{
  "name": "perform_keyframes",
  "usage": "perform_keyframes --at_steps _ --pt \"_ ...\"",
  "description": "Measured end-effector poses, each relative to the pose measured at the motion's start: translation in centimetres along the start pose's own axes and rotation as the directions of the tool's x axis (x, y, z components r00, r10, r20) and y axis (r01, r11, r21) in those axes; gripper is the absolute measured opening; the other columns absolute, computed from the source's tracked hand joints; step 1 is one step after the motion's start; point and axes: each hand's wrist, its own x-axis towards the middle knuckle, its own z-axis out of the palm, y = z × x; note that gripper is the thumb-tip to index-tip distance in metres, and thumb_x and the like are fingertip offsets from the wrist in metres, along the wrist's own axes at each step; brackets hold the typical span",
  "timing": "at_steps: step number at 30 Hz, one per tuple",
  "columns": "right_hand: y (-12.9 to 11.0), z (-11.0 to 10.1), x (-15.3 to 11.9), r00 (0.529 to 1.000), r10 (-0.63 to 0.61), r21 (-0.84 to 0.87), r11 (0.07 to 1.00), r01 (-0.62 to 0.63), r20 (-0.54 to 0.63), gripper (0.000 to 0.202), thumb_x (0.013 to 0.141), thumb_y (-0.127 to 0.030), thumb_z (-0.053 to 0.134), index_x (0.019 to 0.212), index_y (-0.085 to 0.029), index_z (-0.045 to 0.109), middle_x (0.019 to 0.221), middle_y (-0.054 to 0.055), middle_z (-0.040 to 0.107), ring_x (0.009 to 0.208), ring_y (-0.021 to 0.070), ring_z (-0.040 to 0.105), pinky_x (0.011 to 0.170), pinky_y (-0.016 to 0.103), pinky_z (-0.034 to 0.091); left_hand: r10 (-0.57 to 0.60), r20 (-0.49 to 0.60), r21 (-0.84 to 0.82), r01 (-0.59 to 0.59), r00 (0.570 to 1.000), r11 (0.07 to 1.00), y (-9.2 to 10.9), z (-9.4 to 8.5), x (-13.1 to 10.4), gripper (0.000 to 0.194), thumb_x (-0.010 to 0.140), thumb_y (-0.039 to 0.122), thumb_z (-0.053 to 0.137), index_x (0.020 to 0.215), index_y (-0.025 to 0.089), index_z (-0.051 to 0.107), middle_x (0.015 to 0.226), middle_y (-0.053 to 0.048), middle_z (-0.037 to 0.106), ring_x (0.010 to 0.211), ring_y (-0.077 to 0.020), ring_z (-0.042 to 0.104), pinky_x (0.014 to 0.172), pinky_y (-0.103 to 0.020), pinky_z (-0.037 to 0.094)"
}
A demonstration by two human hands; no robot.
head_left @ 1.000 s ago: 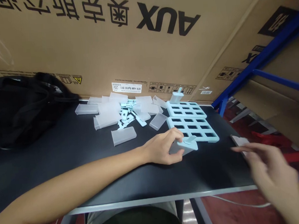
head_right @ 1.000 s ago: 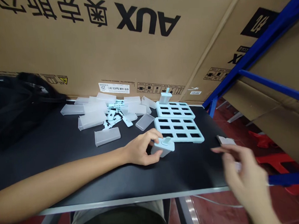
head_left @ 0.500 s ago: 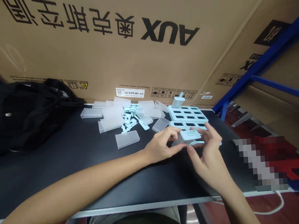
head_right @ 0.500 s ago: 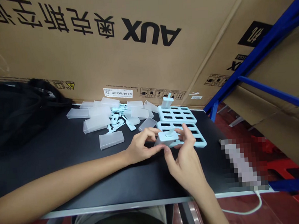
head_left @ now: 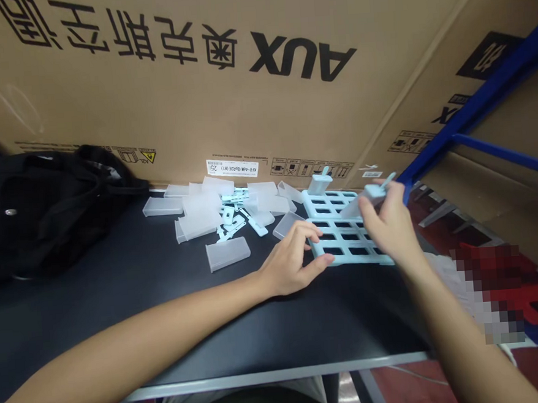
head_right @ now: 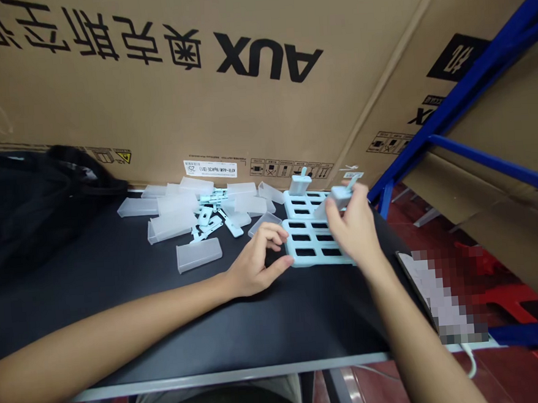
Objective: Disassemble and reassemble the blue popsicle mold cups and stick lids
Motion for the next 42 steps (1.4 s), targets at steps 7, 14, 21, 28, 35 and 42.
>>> perform_keyframes --at_steps 7,14,21,28,35,42 --pt "5.8 5.3 8.8 1.0 0.001 -0.054 0.999 0.0 0.019 0.057 0.09 -0.044 0.044 0.137 -0.011 0.039 0.132 0.024 0.055 0.126 0.035 0.052 0.104 0.049 0.042 -0.001 0.233 0.209 -0.049 0.972 0.977 0.7 -0.4 0.2 0.013 0.097 0.031 0.052 0.101 0.02 0.048 0.111 -0.01 0.058 0.105 -0.0213 0.057 0.088 -0.034 0.053" --pt "6.9 8.4 9.3 0.994 -0.04 -0.074 0.996 0.048 0.105 0.06 0.09 -0.045 0.042 0.138 -0.009 0.037 0.136 0.025 0.051 0.129 0.0346 0.049 0.108 0.049 0.038 -0.008 0.41 0.376 -0.161 0.912 0.912 0.2 -0.1 0.3 0.009 0.092 0.023 0.052 0.1 0.019 0.053 0.106 -0.008 0.063 0.105 -0.0229 0.056 0.094 -0.036 0.05" --pt "7.6 9.5 8.9 0.981 0.001 -0.122 0.992 0.023 0.196 0.069 0.089 -0.048 0.045 0.141 -0.004 0.03 0.131 0.027 0.052 0.125 0.036 0.051 0.104 0.047 0.042 -0.002 0.455 0.377 -0.191 0.89 0.906 0.0 0.0 0.2 0.011 0.093 0.022 0.049 0.103 0.018 0.053 0.106 -0.007 0.065 0.108 -0.0222 0.057 0.094 -0.034 0.051" --pt "7.9 9.6 8.8 0.961 0.02 -0.277 0.959 0.059 0.276 0.092 0.08 -0.051 0.054 0.148 0.001 0.02 0.137 0.032 0.047 0.127 0.0467 0.048 0.102 0.057 0.041 -0.006 0.464 0.384 -0.195 0.886 0.902 0.1 -0.1 0.3 0.011 0.093 0.021 0.048 0.102 0.018 0.053 0.107 -0.007 0.065 0.108 -0.0224 0.057 0.094 -0.035 0.051" --pt "8.3 9.5 9.1 0.956 0.008 -0.257 0.964 0.071 0.293 0.096 0.077 -0.053 0.056 0.151 -0.004 0.018 0.14 0.03 0.045 0.127 0.0465 0.048 0.102 0.058 0.04 0.01 0.484 0.378 -0.219 0.875 0.899 0.1 0.1 0.1 0.013 0.093 0.019 0.049 0.104 0.019 0.053 0.11 -0.008 0.065 0.111 -0.0223 0.057 0.096 -0.035 0.05" --pt "7.2 8.2 7.5 0.99 -0.128 -0.25 0.958 0.139 0.058 0.085 0.084 -0.046 0.049 0.148 0.002 0.021 0.143 0.03 0.038 0.135 0.0422 0.037 0.111 0.056 0.031 0.054 0.501 0.464 -0.321 0.864 0.825 0.8 -1.2 1.0 0.013 0.094 0.021 0.048 0.103 0.016 0.056 0.116 -0.011 0.064 0.112 -0.0243 0.057 0.096 -0.038 0.049"
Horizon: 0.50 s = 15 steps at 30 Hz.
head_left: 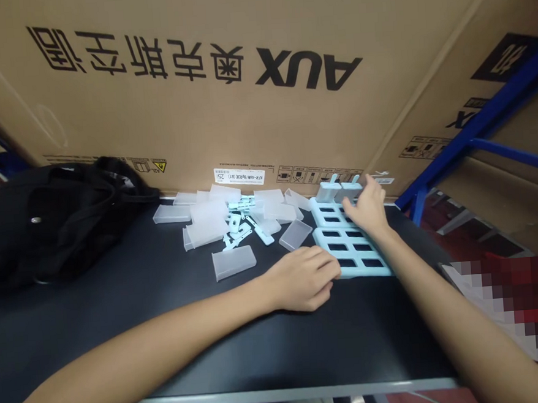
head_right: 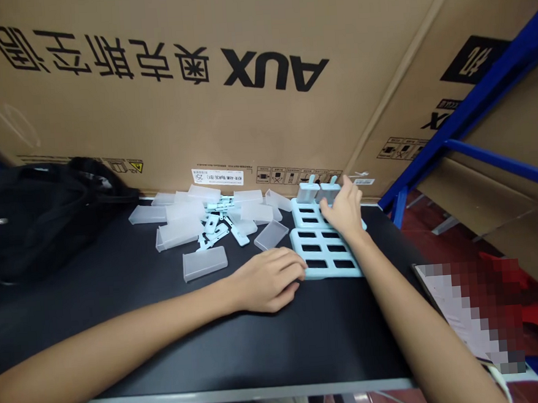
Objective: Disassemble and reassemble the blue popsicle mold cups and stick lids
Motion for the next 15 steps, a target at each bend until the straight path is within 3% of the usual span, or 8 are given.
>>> perform_keyframes --at_steps 3,7,11,15 --pt "-2.3 -1.4 -0.8 0.993 -0.094 -0.054 0.994 0.09 -0.073 0.06 0.09 -0.042 0.044 0.137 -0.005 0.043 0.129 0.024 0.049 0.127 0.0393 0.042 0.108 0.053 0.035 -0.091 -0.012 0.08 0.092 0.996 0.993 -0.5 -1.9 -0.4 0.012 0.094 0.02 0.05 0.103 0.016 0.057 0.114 -0.012 0.063 0.11 -0.0256 0.056 0.096 -0.04 0.049" --pt "-4.2 -2.0 -0.3 0.996 -0.057 -0.051 0.997 0.06 0.065 0.05 0.089 -0.041 0.046 0.128 -0.01 0.05 0.122 0.024 0.054 0.12 0.0397 0.05 0.099 0.051 0.044 -0.222 0.025 0.18 0.214 0.975 0.96 -1.0 -2.8 -1.5 0.015 0.094 0.023 0.052 0.107 0.017 0.056 0.121 -0.013 0.061 0.117 -0.0282 0.054 0.099 -0.044 0.047" --pt "-3.1 -0.3 0.6 0.962 0.068 0.005 0.997 -0.072 0.264 0.066 0.084 -0.045 0.054 0.136 -0.007 0.038 0.127 0.027 0.054 0.116 0.0388 0.056 0.096 0.05 0.046 -0.26 0.081 0.269 0.23 0.962 0.935 -1.1 -1.9 -2.0 0.018 0.094 0.026 0.053 0.108 0.017 0.056 0.129 -0.014 0.058 0.123 -0.0296 0.052 0.101 -0.044 0.045" --pt "-1.0 1.5 0.8 0.947 0.108 0.005 0.993 -0.115 0.303 0.071 0.083 -0.049 0.056 0.132 -0.001 0.038 0.129 0.032 0.051 0.124 0.0398 0.052 0.1 0.049 0.044 -0.242 0.058 0.313 0.212 0.969 0.926 -1.9 -1.7 -0.5 0.022 0.094 0.03 0.052 0.11 0.016 0.057 0.128 -0.014 0.059 0.121 -0.0291 0.053 0.101 -0.043 0.043"
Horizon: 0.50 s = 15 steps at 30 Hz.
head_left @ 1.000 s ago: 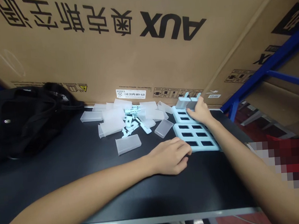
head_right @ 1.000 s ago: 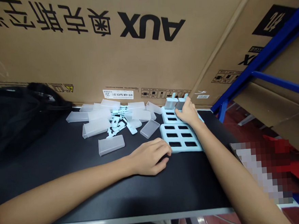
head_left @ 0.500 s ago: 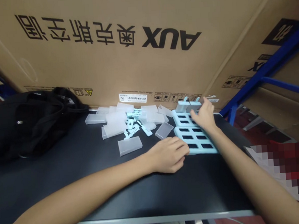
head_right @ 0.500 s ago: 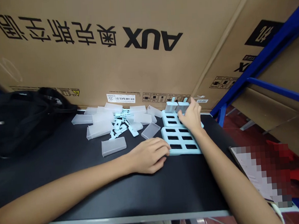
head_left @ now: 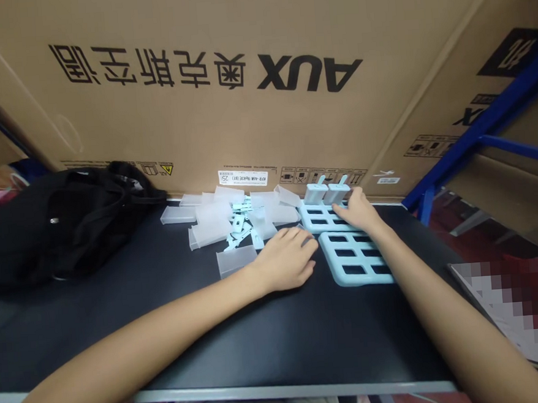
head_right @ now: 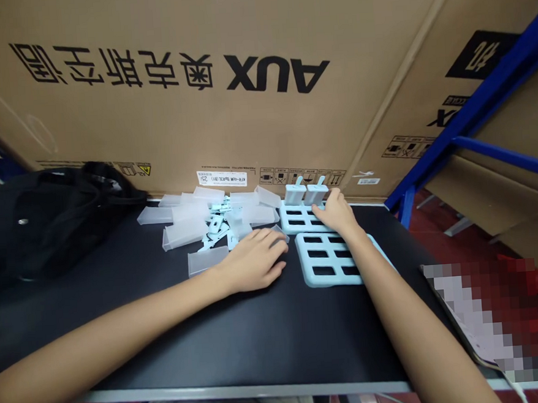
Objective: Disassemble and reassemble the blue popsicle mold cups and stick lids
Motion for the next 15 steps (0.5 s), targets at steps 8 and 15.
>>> perform_keyframes --at_steps 8,15 --pt "2.2 -1.4 0.0 0.999 -0.032 -0.02 0.999 0.032 -0.011 0.06 0.081 -0.046 0.055 0.124 -0.005 0.047 0.122 0.026 0.055 0.123 0.0381 0.05 0.106 0.049 0.039 -0.159 -0.062 0.245 0.169 0.985 0.955 -6.8 -1.4 6.0 0.028 0.092 0.024 0.049 0.114 0.012 0.062 0.127 -0.016 0.061 0.12 -0.0314 0.051 0.103 -0.045 0.038" --pt "2.3 -3.8 -4.2 0.991 -0.126 -0.111 0.985 0.129 0.031 0.046 0.088 -0.053 0.047 0.114 -0.017 0.057 0.116 0.018 0.056 0.116 0.0346 0.053 0.102 0.047 0.042 -0.298 0.008 0.323 0.28 0.954 0.904 -10.0 -1.3 7.4 0.027 0.093 0.031 0.053 0.107 0.015 0.07 0.11 -0.013 0.071 0.109 -0.03 0.057 0.096 -0.042 0.039"
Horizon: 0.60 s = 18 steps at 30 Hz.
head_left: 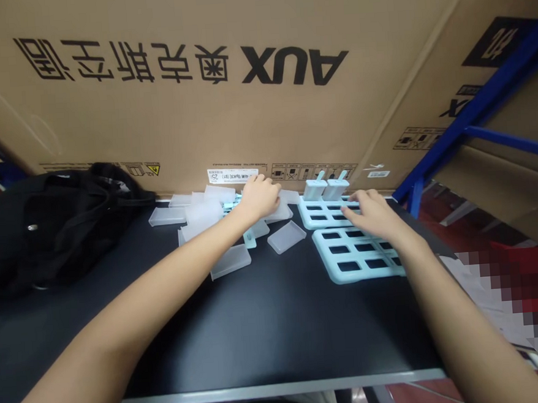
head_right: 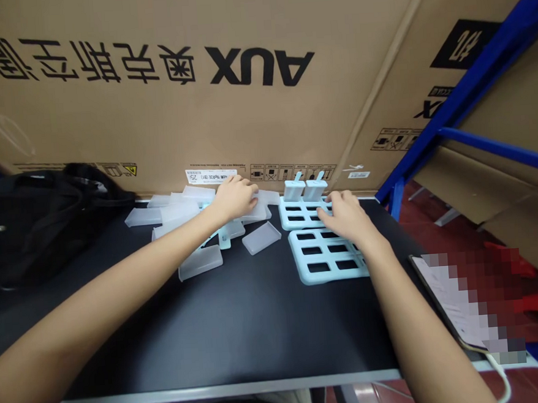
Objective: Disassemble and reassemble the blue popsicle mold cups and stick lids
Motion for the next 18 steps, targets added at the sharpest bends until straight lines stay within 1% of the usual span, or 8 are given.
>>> perform_keyframes --at_steps 3,4,9,12,14,15,17,18 --pt "-0.5 0.0 -1.1 0.987 -0.024 -0.053 0.998 0.032 0.16 0.042 0.09 -0.054 0.044 0.107 -0.018 0.059 0.114 0.016 0.057 0.111 0.0322 0.056 0.098 0.044 0.045 -0.037 0.005 -0.005 0.037 0.999 0.999 0.2 0.4 -0.1 0.03 0.095 0.034 0.05 0.105 0.015 0.071 0.106 -0.014 0.071 0.107 -0.0307 0.058 0.094 -0.043 0.04" --pt "-0.5 0.1 -1.2 0.982 -0.013 -0.071 0.997 0.027 0.191 0.042 0.09 -0.054 0.043 0.105 -0.018 0.059 0.114 0.017 0.057 0.11 0.0324 0.056 0.097 0.045 0.045 -0.046 0.005 -0.006 0.046 0.999 0.999 0.2 0.4 -0.1 0.031 0.095 0.034 0.049 0.105 0.014 0.071 0.106 -0.014 0.071 0.107 -0.0309 0.059 0.093 -0.043 0.041" --pt "0.2 0.3 -1.0 0.979 0.067 -0.121 0.992 -0.044 0.191 0.046 0.09 -0.054 0.041 0.109 -0.016 0.06 0.115 0.02 0.058 0.111 0.0359 0.055 0.094 0.047 0.045 -0.071 -0.002 -0.008 0.071 0.997 0.997 0.4 0.2 -0.2 0.034 0.097 0.032 0.044 0.104 0.012 0.07 0.109 -0.016 0.07 0.111 -0.032 0.058 0.095 -0.045 0.041" --pt "0.5 -0.2 -1.2 0.981 0.063 -0.098 0.994 -0.045 0.184 0.047 0.09 -0.053 0.042 0.11 -0.015 0.061 0.115 0.02 0.058 0.112 0.0362 0.055 0.097 0.048 0.044 -0.039 -0.034 -0.041 0.037 0.999 0.998 0.9 -0.7 -1.2 0.033 0.098 0.031 0.043 0.104 0.012 0.069 0.108 -0.015 0.07 0.108 -0.0304 0.059 0.094 -0.044 0.043" --pt "0.6 -0.8 -1.7 0.984 0.024 -0.041 0.999 -0.016 0.179 0.049 0.089 -0.056 0.043 0.111 -0.016 0.062 0.116 0.019 0.058 0.115 0.0354 0.054 0.101 0.048 0.043 0.057 -0.096 -0.14 -0.07 0.994 0.988 1.7 -2.0 -2.9 0.029 0.098 0.028 0.043 0.1 0.014 0.068 0.101 -0.011 0.07 0.101 -0.0268 0.061 0.09 -0.041 0.045" --pt "0.7 -1.2 -2.1 0.984 -0.013 -0.001 1.0 0.013 0.178 0.051 0.088 -0.058 0.045 0.112 -0.017 0.062 0.118 0.018 0.058 0.118 0.035 0.052 0.104 0.048 0.041 0.131 -0.143 -0.214 -0.16 0.981 0.964 2.2 -2.9 -4.1 0.027 0.098 0.026 0.043 0.098 0.016 0.068 0.096 -0.009 0.07 0.096 -0.0247 0.062 0.088 -0.039 0.046" --pt "0.9 -2.0 -2.9 0.973 -0.113 0.092 0.991 0.095 0.203 0.055 0.085 -0.064 0.049 0.116 -0.02 0.061 0.122 0.015 0.058 0.123 0.0337 0.049 0.108 0.047 0.04 0.279 -0.266 -0.376 -0.366 0.923 0.851 3.2 -5.2 -7.3 0.025 0.098 0.023 0.044 0.096 0.017 0.068 0.093 -0.007 0.07 0.09 -0.0213 0.063 0.085 -0.037 0.048" --pt "1.0 -2.3 -3.2 0.959 -0.167 0.137 0.981 0.138 0.23 0.056 0.083 -0.065 0.051 0.117 -0.022 0.061 0.124 0.013 0.057 0.125 0.033 0.048 0.109 0.047 0.039 0.343 -0.321 -0.457 -0.461 0.883 0.761 3.7 -6.6 -9.1 0.022 0.097 0.023 0.046 0.101 0.018 0.067 0.095 -0.007 0.071 0.089 -0.0201 0.063 0.085 -0.036 0.049"
